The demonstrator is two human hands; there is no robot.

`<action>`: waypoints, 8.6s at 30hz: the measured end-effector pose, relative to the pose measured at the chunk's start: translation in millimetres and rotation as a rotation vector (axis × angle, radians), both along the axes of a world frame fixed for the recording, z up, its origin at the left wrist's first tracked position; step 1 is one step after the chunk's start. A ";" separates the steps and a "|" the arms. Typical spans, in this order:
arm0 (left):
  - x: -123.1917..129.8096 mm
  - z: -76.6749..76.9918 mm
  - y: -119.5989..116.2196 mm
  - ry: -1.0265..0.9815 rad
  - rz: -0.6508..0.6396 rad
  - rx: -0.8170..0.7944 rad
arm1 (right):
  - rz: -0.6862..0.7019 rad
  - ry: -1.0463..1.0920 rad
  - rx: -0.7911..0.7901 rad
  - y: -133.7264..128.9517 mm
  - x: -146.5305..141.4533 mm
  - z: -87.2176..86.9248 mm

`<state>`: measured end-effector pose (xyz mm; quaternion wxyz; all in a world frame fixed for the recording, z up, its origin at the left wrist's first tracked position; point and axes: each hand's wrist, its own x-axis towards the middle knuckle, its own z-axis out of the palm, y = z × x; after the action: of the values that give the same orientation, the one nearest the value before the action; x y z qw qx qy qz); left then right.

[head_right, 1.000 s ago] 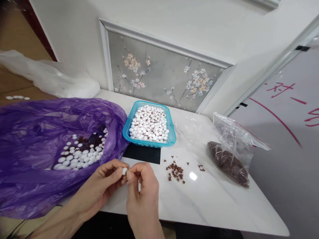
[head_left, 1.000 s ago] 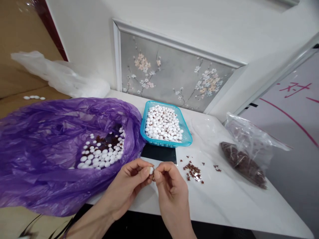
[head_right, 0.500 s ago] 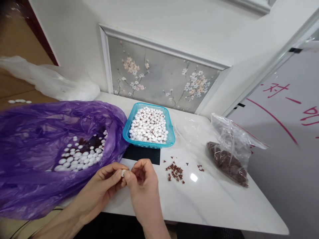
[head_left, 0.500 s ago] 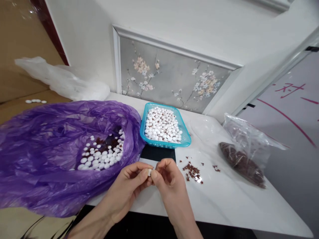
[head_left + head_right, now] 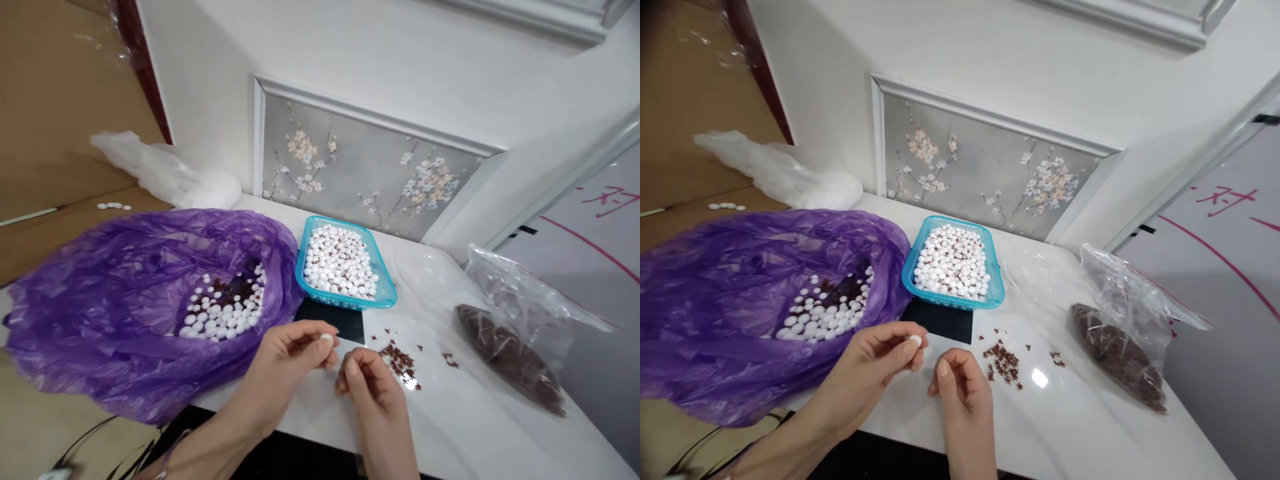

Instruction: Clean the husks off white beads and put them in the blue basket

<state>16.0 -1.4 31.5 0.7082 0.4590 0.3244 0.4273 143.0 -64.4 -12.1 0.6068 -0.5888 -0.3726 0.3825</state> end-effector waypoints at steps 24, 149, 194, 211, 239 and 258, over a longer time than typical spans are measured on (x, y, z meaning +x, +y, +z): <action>-89.5 21.7 76.5 1.135 0.255 0.732 | 0.119 -0.251 0.035 -3.9 -16.7 -9.4; -116.7 25.7 91.9 1.283 -0.018 0.861 | 0.205 -1.102 0.308 57.3 -65.2 -15.4; -22.0 -28.5 4.8 -0.224 -0.077 -0.542 | 0.136 0.019 0.160 10.7 -14.8 17.8; -20.4 -37.8 3.1 -0.207 -0.081 -0.366 | 0.083 -0.319 0.199 3.0 -25.8 11.4; -22.1 -35.0 0.0 -0.194 -0.049 -0.349 | 0.110 -0.142 0.077 5.8 -26.9 18.4; -22.0 -30.4 -0.9 -0.227 -0.024 -0.376 | 0.137 -0.065 0.015 15.3 -25.9 21.4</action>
<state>-6.0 -2.3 1.1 0.8183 0.2719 0.3111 0.3996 117.1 -49.0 9.3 0.5710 -0.5695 -0.4344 0.4011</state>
